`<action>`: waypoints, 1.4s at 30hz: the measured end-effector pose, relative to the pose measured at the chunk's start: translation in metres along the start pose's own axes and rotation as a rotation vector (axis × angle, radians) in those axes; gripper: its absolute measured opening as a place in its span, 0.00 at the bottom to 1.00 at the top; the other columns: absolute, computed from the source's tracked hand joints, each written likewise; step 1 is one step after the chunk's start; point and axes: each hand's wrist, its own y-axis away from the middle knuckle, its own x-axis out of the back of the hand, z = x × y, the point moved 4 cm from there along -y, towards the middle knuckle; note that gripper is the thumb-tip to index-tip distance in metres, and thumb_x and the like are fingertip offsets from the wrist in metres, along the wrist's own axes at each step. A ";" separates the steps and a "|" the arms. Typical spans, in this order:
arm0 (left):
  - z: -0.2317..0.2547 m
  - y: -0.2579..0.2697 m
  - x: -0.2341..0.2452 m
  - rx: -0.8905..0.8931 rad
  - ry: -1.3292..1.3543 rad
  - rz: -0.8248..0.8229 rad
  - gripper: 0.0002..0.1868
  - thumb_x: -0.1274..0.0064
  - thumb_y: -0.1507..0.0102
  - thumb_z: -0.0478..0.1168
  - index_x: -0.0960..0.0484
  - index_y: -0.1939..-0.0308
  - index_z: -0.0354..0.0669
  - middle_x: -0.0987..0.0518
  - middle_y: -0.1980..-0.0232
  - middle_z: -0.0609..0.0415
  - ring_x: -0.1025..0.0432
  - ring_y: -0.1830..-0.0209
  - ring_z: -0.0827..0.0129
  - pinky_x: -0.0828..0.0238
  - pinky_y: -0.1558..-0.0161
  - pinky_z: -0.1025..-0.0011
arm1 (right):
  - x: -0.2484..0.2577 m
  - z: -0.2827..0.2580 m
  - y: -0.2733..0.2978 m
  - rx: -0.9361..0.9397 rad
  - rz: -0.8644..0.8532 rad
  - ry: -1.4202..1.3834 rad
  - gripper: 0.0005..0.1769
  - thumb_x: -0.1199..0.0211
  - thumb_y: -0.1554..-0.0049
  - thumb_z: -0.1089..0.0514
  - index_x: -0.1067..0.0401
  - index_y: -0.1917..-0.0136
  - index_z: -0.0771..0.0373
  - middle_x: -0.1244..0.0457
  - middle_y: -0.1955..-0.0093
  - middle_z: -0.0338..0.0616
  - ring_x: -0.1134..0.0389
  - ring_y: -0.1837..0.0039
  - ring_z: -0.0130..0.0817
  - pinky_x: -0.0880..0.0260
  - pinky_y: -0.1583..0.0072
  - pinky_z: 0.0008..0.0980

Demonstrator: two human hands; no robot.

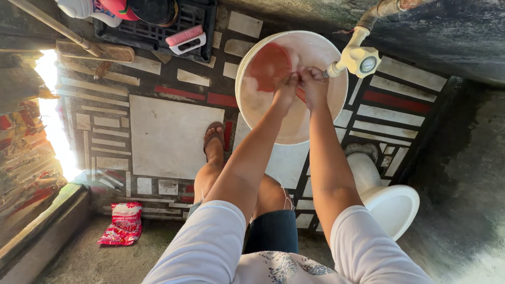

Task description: The person pours a pink powder into a bucket of water and mixes it. They then pour a blue liquid cleaner into a toilet bowl and scrub the interior with a brush. The person uses a red scoop to pour the soapy water from the bucket into the toilet bowl while continuing to scrub.

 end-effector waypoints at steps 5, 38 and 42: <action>-0.010 -0.030 -0.034 0.264 0.464 -0.091 0.26 0.62 0.23 0.55 0.23 0.43 0.32 0.23 0.50 0.44 0.30 0.52 0.59 0.29 0.49 0.62 | -0.011 0.011 0.009 0.091 0.146 -0.457 0.13 0.42 0.36 0.57 0.26 0.55 0.70 0.30 0.56 0.47 0.28 0.55 0.35 0.25 0.48 0.33; 0.227 0.004 0.365 -0.440 0.706 0.505 0.13 0.57 0.29 0.27 0.20 0.44 0.30 0.19 0.48 0.45 0.24 0.49 0.64 0.24 0.48 0.67 | -0.448 -0.113 0.080 0.485 -0.539 0.656 0.07 0.37 0.43 0.64 0.23 0.51 0.66 0.29 0.58 0.48 0.26 0.57 0.32 0.27 0.52 0.31; 0.265 0.002 0.457 -0.448 0.360 0.558 0.27 0.59 0.36 0.20 0.25 0.34 0.37 0.22 0.35 0.45 0.27 0.38 0.63 0.29 0.38 0.69 | -0.542 -0.092 0.064 0.486 -0.505 0.654 0.07 0.37 0.45 0.64 0.23 0.52 0.66 0.29 0.61 0.49 0.27 0.60 0.35 0.27 0.56 0.32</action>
